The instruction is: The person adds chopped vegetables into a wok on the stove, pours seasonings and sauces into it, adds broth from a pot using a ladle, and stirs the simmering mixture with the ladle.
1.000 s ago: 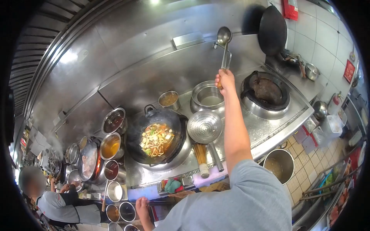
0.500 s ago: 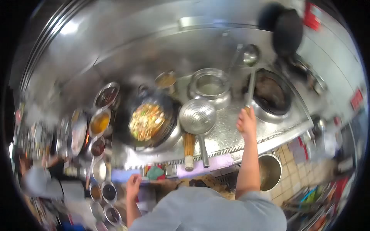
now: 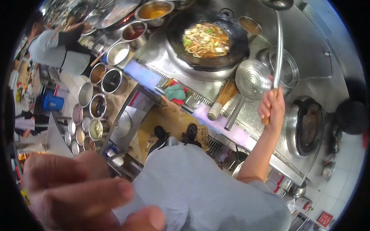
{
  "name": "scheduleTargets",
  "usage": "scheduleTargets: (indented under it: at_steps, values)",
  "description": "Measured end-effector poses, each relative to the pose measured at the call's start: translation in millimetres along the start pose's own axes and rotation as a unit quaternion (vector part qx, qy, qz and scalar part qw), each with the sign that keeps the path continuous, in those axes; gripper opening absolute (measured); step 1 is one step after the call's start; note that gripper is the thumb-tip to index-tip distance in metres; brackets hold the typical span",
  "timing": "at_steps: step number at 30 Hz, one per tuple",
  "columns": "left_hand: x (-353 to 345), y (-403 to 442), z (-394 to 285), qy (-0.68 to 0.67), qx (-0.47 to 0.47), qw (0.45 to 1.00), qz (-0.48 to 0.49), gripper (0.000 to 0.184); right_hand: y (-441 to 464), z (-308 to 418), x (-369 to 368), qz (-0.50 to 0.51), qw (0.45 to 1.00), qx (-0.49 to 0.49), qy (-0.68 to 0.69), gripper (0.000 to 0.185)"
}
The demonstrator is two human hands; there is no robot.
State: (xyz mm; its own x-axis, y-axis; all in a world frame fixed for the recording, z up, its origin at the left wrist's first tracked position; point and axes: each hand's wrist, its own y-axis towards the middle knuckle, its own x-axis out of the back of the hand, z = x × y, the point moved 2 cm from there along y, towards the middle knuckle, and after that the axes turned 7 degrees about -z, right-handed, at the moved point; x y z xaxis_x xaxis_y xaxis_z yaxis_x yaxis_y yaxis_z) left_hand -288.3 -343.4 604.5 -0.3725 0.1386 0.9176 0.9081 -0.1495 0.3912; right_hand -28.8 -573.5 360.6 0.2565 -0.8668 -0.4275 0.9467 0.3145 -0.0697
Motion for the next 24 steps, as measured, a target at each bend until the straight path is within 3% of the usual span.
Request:
scheduleTargets:
  at_steps: [4, 8, 10, 12, 13, 14, 15, 16, 17, 19, 20, 22, 24]
  values:
    - [-4.1, -37.3, -3.0, 0.059, 0.001, 0.997, -0.059, 0.022, 4.5, -18.9, -62.8, 0.114, 0.993, -0.036, -0.002, 0.046]
    - [-7.4, -85.3, -2.0, 0.158, 0.124, 0.978, -0.062, 0.028, -15.7, -68.0, -116.9, 0.266, 0.927, -0.201, 0.169, 0.044]
    - [-15.9, -103.9, 6.8, -0.048, 0.068, 0.983, -0.164, 0.020, -35.2, -99.3, -148.0, 0.328, 0.868, -0.315, 0.200, 0.043]
    - [-26.7, -129.3, 23.9, -0.256, -0.053, 0.919, -0.295, 0.013, -62.2, -121.5, -175.2, 0.361, 0.806, -0.418, 0.210, 0.042]
    - [-46.1, -153.2, 40.1, -0.236, -0.004, 0.914, -0.328, 0.017, -76.9, -131.3, -187.6, 0.376, 0.776, -0.461, 0.211, 0.041]
    - [-63.5, -178.9, 58.5, -0.271, 0.094, 0.924, -0.253, 0.018, -93.7, -141.2, -199.1, 0.385, 0.745, -0.503, 0.209, 0.041]
    - [-97.3, -209.7, 79.5, -0.315, 0.205, 0.900, -0.219, 0.017, -109.9, -153.0, -211.7, 0.391, 0.718, -0.539, 0.202, 0.040]
    - [-135.4, -243.1, 101.1, -0.409, 0.332, 0.823, -0.214, 0.017, -127.0, -165.6, -224.1, 0.395, 0.696, -0.568, 0.192, 0.040]
    - [-174.0, -281.9, 113.8, -0.404, 0.430, 0.775, -0.226, 0.022, -150.3, -177.4, -238.8, 0.401, 0.676, -0.589, 0.188, 0.040]
    - [-214.9, -324.7, 128.2, -0.558, 0.585, 0.535, -0.242, 0.029, -184.5, -210.7, -273.1, 0.423, 0.676, -0.597, 0.083, 0.037]
    - [-212.6, -337.4, 136.6, -0.558, 0.583, 0.537, -0.248, 0.029, -208.4, -223.9, -293.3, 0.434, 0.671, -0.598, 0.062, 0.034]
    - [-202.9, -359.9, 159.3, -0.658, 0.549, 0.378, -0.350, 0.030, -255.1, -248.8, -336.3, 0.480, 0.647, -0.591, 0.038, 0.033]
    - [-192.8, -397.1, 180.2, -0.593, 0.585, 0.311, -0.456, 0.031, -290.4, -274.0, -363.8, 0.532, 0.645, -0.549, -0.020, 0.041]
